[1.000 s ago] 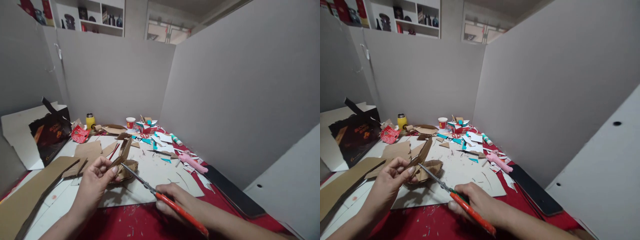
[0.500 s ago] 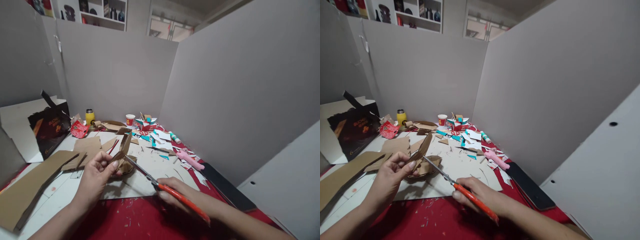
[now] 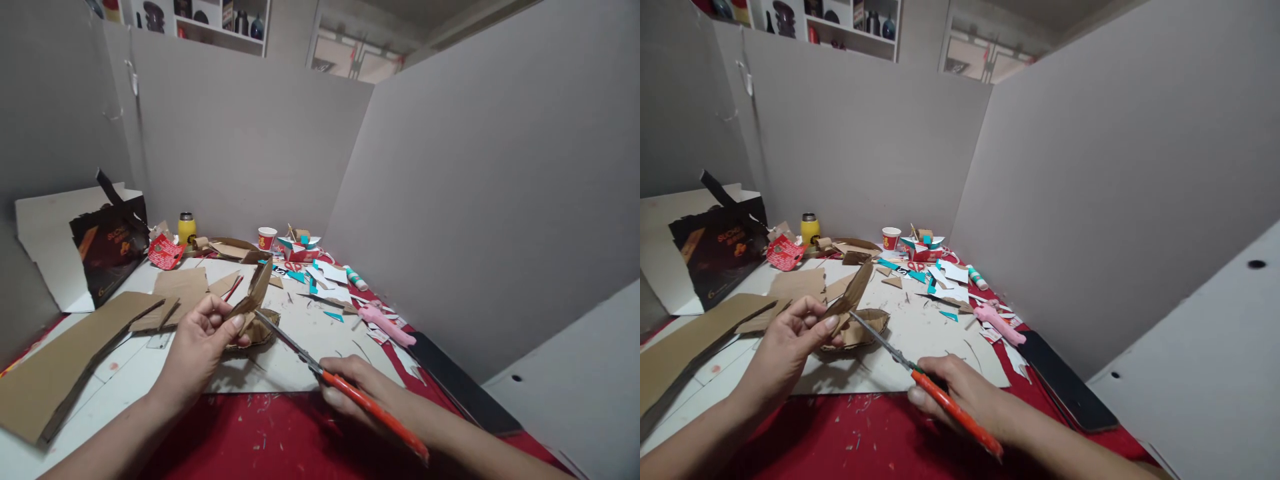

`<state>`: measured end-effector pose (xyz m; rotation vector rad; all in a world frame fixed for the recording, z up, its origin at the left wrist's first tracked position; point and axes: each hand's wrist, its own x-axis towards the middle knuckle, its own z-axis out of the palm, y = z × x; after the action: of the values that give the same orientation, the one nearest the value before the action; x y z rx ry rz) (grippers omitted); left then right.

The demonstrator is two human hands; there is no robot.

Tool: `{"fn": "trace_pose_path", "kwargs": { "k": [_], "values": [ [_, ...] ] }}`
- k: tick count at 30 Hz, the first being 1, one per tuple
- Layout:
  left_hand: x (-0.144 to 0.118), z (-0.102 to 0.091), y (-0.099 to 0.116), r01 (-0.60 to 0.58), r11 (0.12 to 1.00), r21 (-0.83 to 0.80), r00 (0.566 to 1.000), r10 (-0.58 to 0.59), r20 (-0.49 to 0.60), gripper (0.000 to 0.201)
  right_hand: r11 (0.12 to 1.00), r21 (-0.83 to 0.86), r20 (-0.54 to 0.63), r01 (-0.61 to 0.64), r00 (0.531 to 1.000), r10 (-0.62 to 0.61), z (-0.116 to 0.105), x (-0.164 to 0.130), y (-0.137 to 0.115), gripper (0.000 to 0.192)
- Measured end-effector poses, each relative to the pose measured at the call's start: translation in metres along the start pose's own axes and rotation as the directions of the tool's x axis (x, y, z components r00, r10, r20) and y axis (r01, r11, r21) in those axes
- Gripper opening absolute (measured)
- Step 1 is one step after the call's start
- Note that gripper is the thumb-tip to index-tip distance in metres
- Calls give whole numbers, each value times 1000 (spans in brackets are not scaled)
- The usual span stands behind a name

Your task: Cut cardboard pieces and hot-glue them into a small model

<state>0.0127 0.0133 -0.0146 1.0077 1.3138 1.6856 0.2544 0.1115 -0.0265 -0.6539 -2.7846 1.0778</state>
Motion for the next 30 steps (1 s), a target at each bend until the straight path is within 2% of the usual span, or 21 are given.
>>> {"fn": "trace_pose_path", "kwargs": {
  "k": [11, 19, 23, 27, 30],
  "values": [
    [0, -1, -3, -7, 1000, 21, 998, 5, 65, 23, 999, 29, -13, -25, 1000, 26, 0, -2, 0, 41],
    [0, 1, -2, -31, 999, 19, 996, 29, 86, 20, 982, 189, -36, -2, 999, 8, 11, -4, 6, 36],
    [0, 0, 0, -21, 999, 30, 994, 18, 104, 21, 966, 256, -5, -42, 999, 44, 12, -5, 4, 34],
    [2, -3, 0, -1, 999, 44, 989, -5, 145, 22, 987, 134, -50, -86, 994, 93, 7, -6, 0, 32],
    [2, -3, -3, -6, 999, 51, 991, -1, 136, 22, 989, 93, -36, -118, 992, 122, 5, -7, -3, 34]
  ]
}}
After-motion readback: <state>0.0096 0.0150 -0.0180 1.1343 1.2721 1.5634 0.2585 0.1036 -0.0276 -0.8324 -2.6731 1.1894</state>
